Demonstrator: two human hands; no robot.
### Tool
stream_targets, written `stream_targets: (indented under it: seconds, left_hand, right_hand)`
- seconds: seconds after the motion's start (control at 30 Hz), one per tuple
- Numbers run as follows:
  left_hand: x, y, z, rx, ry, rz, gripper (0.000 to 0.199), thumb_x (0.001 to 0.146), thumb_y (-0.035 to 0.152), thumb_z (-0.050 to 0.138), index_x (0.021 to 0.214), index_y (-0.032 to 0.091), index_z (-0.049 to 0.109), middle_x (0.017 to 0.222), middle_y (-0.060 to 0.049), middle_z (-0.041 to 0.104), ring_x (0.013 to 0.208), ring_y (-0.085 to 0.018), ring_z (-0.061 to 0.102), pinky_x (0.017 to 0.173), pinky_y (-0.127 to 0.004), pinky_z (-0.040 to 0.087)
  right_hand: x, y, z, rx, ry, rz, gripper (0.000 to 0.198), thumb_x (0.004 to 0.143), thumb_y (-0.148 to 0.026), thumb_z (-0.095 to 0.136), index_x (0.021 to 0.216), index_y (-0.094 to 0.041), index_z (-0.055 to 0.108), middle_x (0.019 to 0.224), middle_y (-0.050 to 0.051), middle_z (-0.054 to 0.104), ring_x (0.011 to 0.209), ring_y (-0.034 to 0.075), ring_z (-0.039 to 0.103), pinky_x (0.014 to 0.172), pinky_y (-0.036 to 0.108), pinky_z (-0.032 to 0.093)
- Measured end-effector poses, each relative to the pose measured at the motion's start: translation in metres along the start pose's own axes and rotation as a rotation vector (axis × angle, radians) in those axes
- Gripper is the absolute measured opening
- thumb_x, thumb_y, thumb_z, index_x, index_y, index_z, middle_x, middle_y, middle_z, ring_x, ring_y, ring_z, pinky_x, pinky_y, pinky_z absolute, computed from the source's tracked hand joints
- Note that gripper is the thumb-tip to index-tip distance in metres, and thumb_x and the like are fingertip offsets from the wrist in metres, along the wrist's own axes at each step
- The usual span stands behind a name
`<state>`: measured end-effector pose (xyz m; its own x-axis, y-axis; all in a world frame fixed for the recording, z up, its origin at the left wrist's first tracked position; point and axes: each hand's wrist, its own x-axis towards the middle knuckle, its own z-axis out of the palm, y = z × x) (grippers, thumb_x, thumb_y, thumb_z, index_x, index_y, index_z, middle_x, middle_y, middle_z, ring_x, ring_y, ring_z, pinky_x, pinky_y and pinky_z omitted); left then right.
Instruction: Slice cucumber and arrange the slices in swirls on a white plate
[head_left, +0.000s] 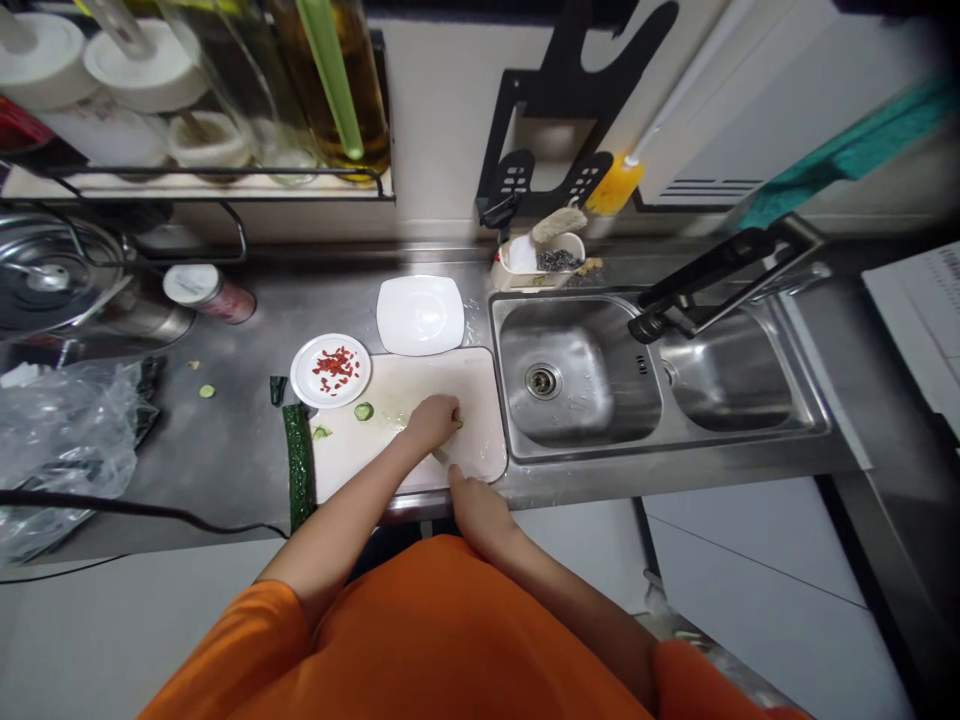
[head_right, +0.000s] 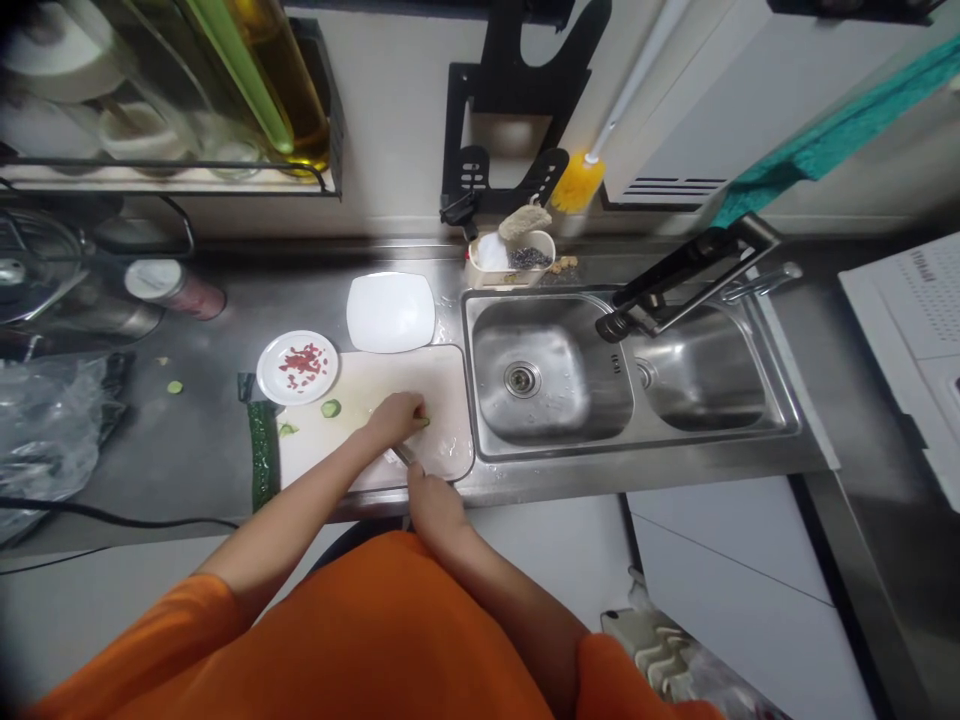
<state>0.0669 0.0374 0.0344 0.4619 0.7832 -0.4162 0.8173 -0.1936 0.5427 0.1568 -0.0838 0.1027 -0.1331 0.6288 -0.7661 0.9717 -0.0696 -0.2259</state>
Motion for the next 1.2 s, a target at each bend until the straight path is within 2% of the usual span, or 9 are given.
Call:
stream_targets:
  seconds: [0.13, 0.23, 0.33, 0.5, 0.67, 0.9, 1.2]
  left_hand:
    - [-0.015, -0.009, -0.019, -0.155, 0.046, -0.059, 0.004, 0.069, 0.017, 0.059, 0.071, 0.02, 0.061, 0.069, 0.0, 0.064, 0.066, -0.016, 0.058, 0.06, -0.025, 0.041]
    - [-0.033, -0.029, -0.034, -0.218, 0.194, -0.191, 0.004, 0.07, 0.022, 0.059, 0.072, 0.02, 0.062, 0.069, 0.0, 0.066, 0.065, -0.015, 0.058, 0.061, -0.024, 0.041]
    - [-0.047, -0.05, -0.037, -0.252, 0.301, -0.291, 0.009, 0.073, 0.026, 0.057, 0.074, 0.019, 0.063, 0.071, 0.0, 0.067, 0.066, -0.015, 0.058, 0.062, -0.024, 0.041]
    - [-0.052, -0.063, -0.017, -0.234, 0.384, -0.313, 0.012, 0.076, 0.025, 0.054, 0.078, 0.02, 0.065, 0.071, -0.001, 0.067, 0.067, -0.016, 0.058, 0.066, -0.026, 0.042]
    - [-0.06, -0.069, 0.004, -0.138, 0.544, -0.218, 0.021, 0.08, 0.022, 0.051, 0.095, 0.018, 0.065, 0.093, -0.009, 0.067, 0.089, -0.022, 0.059, 0.082, -0.032, 0.044]
    - [-0.067, -0.077, 0.026, -0.134, 0.582, -0.222, 0.024, 0.081, 0.023, 0.052, 0.101, 0.017, 0.063, 0.093, -0.01, 0.062, 0.089, -0.022, 0.058, 0.084, -0.033, 0.047]
    - [-0.064, -0.081, 0.033, -0.162, 0.616, -0.175, 0.026, 0.082, 0.023, 0.052, 0.104, 0.018, 0.064, 0.093, -0.008, 0.061, 0.09, -0.02, 0.058, 0.086, -0.033, 0.047]
  right_hand:
    - [-0.001, 0.001, -0.003, -0.007, -0.018, 0.009, 0.039, 0.088, -0.004, 0.027, 0.122, -0.014, 0.043, 0.098, 0.017, 0.066, 0.093, 0.025, 0.065, 0.073, 0.033, 0.048]
    - [-0.001, 0.004, -0.004, -0.014, -0.017, -0.006, 0.04, 0.087, -0.004, 0.03, 0.124, -0.014, 0.042, 0.099, 0.017, 0.066, 0.095, 0.025, 0.064, 0.073, 0.032, 0.047]
    - [0.001, 0.007, -0.003, -0.012, -0.005, -0.002, 0.043, 0.086, -0.004, 0.03, 0.126, -0.014, 0.04, 0.098, 0.016, 0.066, 0.096, 0.025, 0.063, 0.073, 0.031, 0.046]
    - [0.01, 0.008, -0.005, -0.008, 0.009, 0.009, 0.043, 0.085, -0.002, 0.032, 0.126, -0.014, 0.038, 0.098, 0.015, 0.066, 0.096, 0.024, 0.062, 0.073, 0.029, 0.044]
    - [0.016, 0.005, -0.007, -0.006, 0.011, 0.013, 0.038, 0.084, -0.002, 0.034, 0.12, -0.014, 0.04, 0.096, 0.014, 0.066, 0.095, 0.024, 0.063, 0.071, 0.029, 0.044]
    - [0.017, 0.0, -0.007, -0.018, 0.035, 0.005, 0.039, 0.085, -0.002, 0.03, 0.121, -0.014, 0.039, 0.094, 0.014, 0.066, 0.094, 0.024, 0.063, 0.07, 0.03, 0.045]
    - [0.022, -0.018, -0.007, -0.075, 0.109, -0.038, 0.037, 0.086, -0.003, 0.027, 0.118, -0.013, 0.042, 0.089, 0.013, 0.067, 0.091, 0.024, 0.064, 0.069, 0.029, 0.046]
